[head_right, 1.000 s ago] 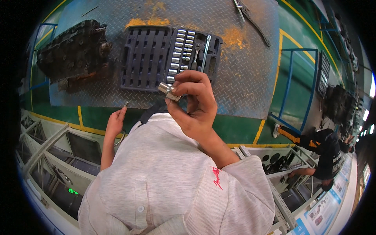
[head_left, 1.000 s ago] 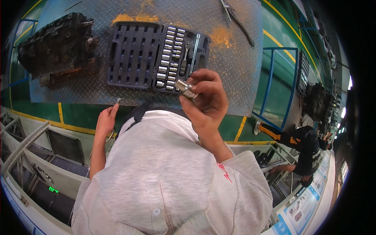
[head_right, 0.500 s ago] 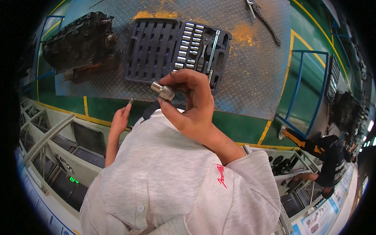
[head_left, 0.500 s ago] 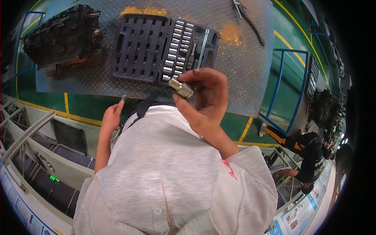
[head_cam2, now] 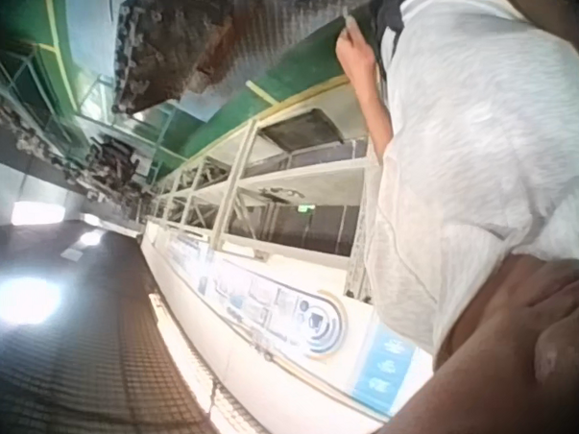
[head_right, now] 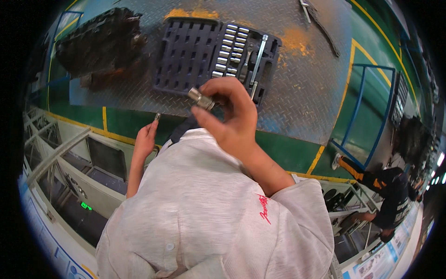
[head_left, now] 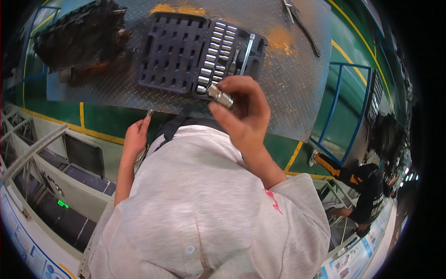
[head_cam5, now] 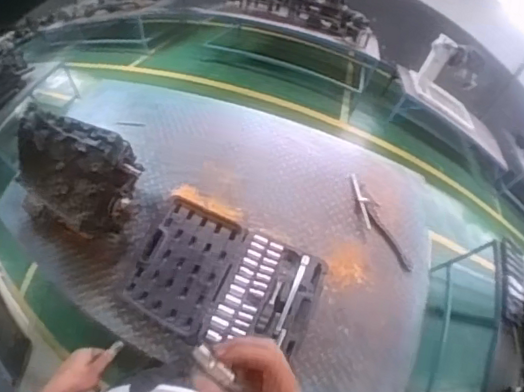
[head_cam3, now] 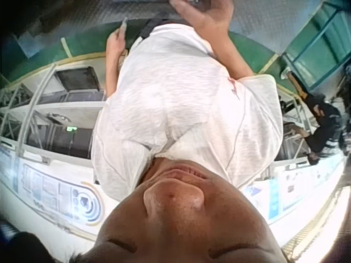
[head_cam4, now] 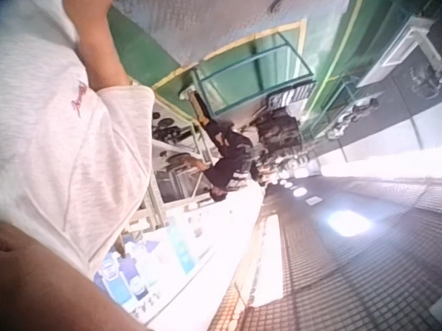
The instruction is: Disassembling the main bearing caps of an engine block using a speed handle wrench.
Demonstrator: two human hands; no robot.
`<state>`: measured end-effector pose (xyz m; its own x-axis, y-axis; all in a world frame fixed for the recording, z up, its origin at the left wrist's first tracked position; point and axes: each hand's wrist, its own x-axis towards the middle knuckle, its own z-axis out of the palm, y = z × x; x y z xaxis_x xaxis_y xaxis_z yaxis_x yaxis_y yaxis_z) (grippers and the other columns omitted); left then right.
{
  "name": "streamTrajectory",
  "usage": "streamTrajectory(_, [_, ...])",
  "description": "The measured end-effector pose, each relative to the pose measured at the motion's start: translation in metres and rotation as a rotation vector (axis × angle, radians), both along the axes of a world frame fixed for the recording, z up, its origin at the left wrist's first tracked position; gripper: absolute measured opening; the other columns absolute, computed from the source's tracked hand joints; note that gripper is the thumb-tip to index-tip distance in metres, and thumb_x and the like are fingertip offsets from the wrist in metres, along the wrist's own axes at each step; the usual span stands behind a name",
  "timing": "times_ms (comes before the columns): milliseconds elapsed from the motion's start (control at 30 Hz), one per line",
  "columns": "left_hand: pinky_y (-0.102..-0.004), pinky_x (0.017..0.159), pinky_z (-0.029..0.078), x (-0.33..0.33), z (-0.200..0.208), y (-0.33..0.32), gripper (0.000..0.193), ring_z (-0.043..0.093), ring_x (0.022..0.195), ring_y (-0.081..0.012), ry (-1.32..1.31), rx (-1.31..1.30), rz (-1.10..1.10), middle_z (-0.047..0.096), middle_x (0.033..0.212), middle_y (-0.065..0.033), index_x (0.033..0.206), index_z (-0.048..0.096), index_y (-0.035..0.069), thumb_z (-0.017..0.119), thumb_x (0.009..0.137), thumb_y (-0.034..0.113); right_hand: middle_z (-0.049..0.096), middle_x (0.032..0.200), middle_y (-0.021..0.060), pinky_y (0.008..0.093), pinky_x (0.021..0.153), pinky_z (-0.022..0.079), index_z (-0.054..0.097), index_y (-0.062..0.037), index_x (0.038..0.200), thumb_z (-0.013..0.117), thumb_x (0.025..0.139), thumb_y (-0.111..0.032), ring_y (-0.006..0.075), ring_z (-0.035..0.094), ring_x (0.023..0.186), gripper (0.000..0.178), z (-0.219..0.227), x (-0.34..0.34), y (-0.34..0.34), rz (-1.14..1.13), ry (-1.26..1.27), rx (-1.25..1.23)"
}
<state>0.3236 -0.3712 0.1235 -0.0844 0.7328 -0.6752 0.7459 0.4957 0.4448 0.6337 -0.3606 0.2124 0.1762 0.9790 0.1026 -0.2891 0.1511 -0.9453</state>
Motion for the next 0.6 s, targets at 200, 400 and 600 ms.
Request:
streamTrajectory(200, [-0.0464,0.055,0.042,0.017,0.064,-0.003,0.050,0.053,0.061,-0.0442,0.019,0.439,-0.186,0.057,0.069,-0.0251,0.082,0.062,-0.002,0.058,0.103,0.044,0.069,0.104,0.0067,0.0298,0.092,0.052,0.061,-0.0043,0.105,0.079,0.083,0.001,0.0162,0.067,0.100,0.028,-0.021,-0.058,0.020,0.119,0.403,-0.538])
streamTrajectory(400, [-0.0466,0.053,0.043,-0.025,0.096,-0.014,0.047,0.057,0.060,-0.0424,-0.030,0.623,-0.187,0.057,0.063,-0.0211,0.075,0.060,0.003,0.063,0.100,0.042,0.067,0.107,0.0024,0.0265,0.095,0.048,0.064,-0.0027,0.126,0.073,0.094,-0.009,0.0127,0.062,0.101,0.033,-0.005,-0.150,0.009,0.276,0.361,-0.470])
streamTrajectory(600, [-0.0467,0.052,0.044,-0.134,0.093,-0.043,0.048,0.058,0.060,-0.0435,-0.139,0.708,-0.115,0.057,0.064,-0.0212,0.074,0.059,0.003,0.063,0.100,0.042,0.066,0.114,0.0099,0.0350,0.094,0.051,0.061,-0.0023,0.122,0.063,0.100,-0.007,0.0226,0.066,0.109,0.023,0.000,-0.267,0.000,0.328,0.363,-0.341])
